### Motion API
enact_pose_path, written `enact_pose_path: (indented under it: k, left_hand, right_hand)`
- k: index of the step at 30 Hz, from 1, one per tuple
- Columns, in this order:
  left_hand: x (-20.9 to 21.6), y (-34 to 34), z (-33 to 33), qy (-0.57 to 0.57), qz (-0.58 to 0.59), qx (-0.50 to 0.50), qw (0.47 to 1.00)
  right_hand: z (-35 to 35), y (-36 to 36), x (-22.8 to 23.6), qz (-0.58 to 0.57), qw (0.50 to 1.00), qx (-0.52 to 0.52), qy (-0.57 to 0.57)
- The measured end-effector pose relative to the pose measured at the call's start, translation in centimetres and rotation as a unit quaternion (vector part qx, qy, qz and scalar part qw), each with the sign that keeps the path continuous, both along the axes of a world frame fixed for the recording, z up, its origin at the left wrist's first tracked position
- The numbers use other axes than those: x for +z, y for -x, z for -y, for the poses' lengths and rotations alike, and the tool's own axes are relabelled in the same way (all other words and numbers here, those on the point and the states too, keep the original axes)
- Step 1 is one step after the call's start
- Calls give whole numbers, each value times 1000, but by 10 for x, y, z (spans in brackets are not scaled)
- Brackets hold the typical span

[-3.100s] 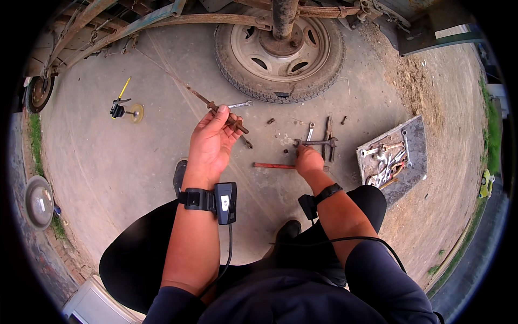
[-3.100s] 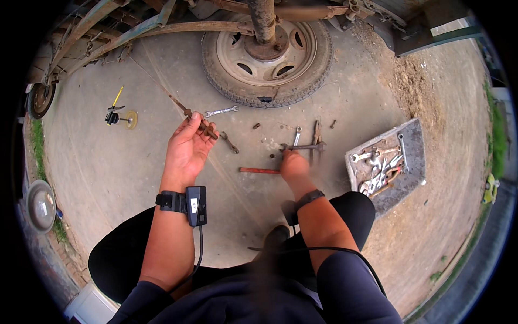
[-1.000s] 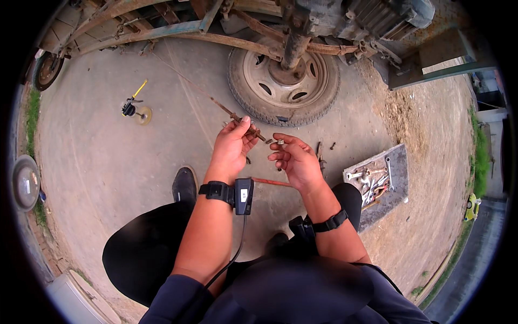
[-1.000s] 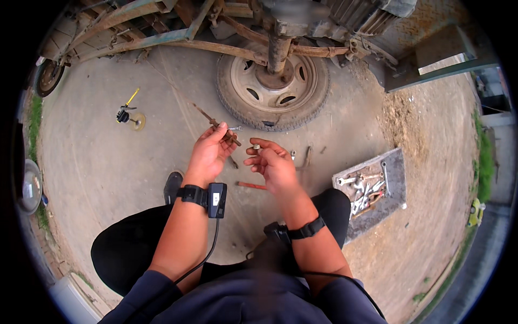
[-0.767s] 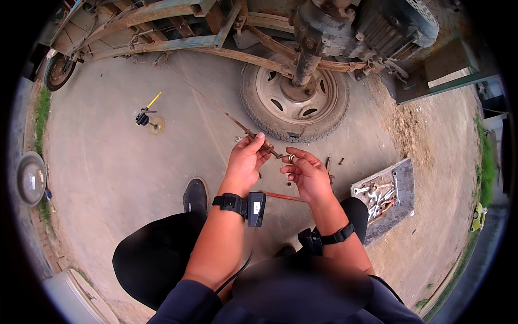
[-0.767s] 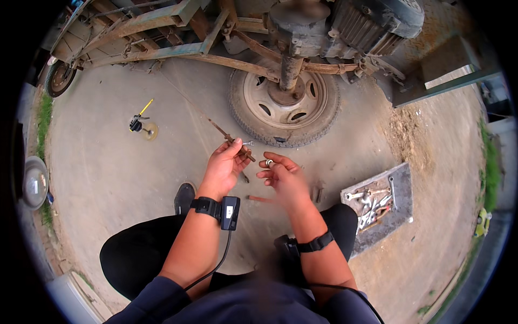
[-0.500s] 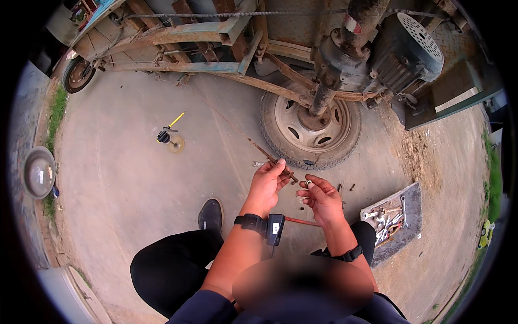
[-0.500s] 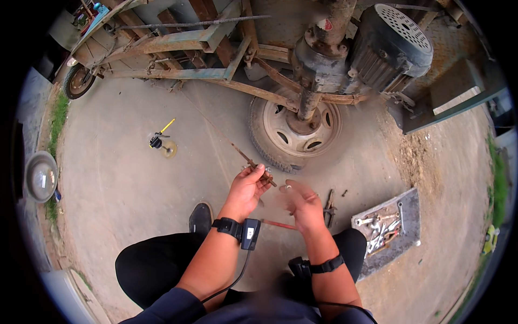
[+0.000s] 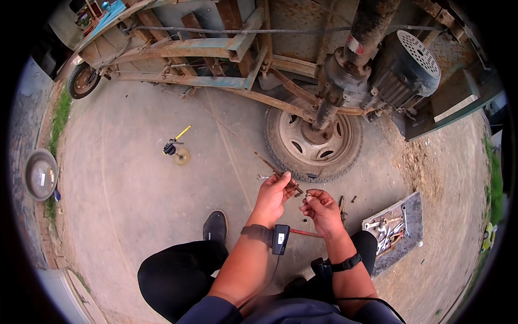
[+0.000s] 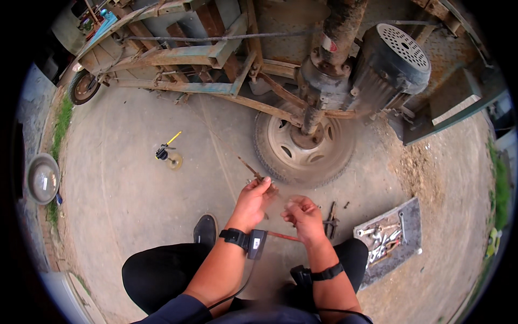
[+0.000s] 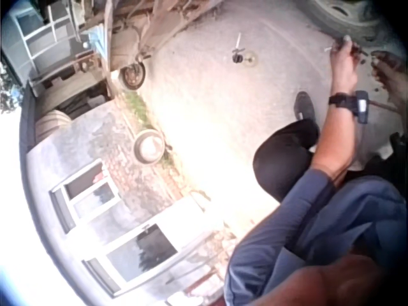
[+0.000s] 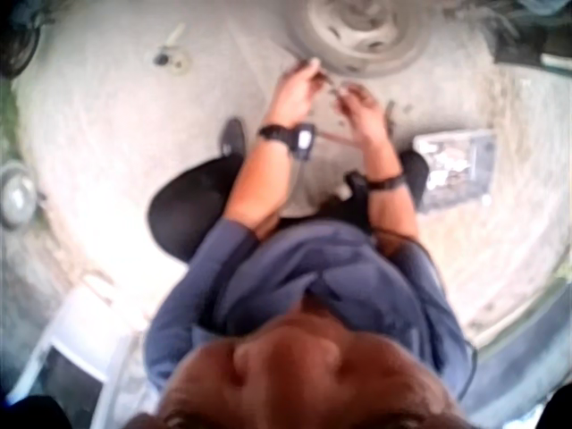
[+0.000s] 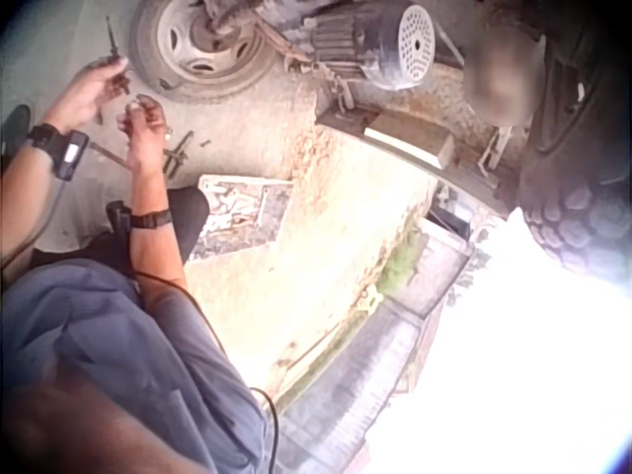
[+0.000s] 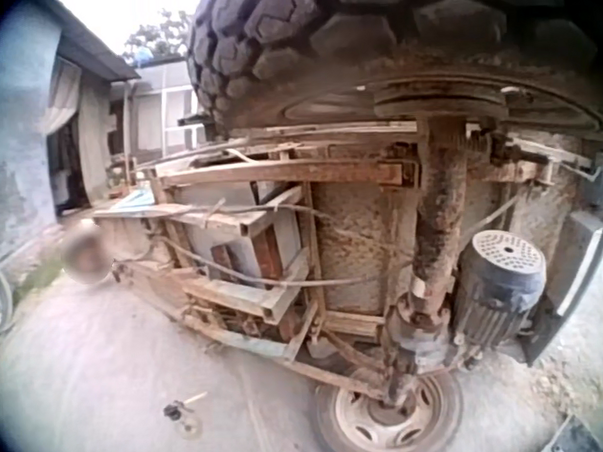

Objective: The person assembles a threaded rod with nuts and washers, using a wrench to tighten the components. They handle small metal parts and tools on the floor near a vehicle wheel.

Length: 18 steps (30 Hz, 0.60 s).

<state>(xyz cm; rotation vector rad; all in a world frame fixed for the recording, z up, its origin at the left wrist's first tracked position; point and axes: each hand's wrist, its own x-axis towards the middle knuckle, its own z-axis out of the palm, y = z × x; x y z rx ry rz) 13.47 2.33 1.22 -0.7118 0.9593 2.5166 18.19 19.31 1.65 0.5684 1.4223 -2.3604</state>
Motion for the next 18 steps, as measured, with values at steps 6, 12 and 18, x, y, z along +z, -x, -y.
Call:
enact_pose_path:
  k: [6, 12, 18]
  left_hand:
    - [-2, -2, 0, 0, -1, -2, 1000]
    - [-1, -2, 1, 1, 4, 3, 1000]
    - [-2, -2, 0, -3, 5, 2, 1000]
  right_hand:
    - [1, -1, -2, -18, 1000, -9, 7]
    - [2, 0, 2, 5, 1000, -16, -11]
    - [1, 0, 0, -2, 999, 4, -44]
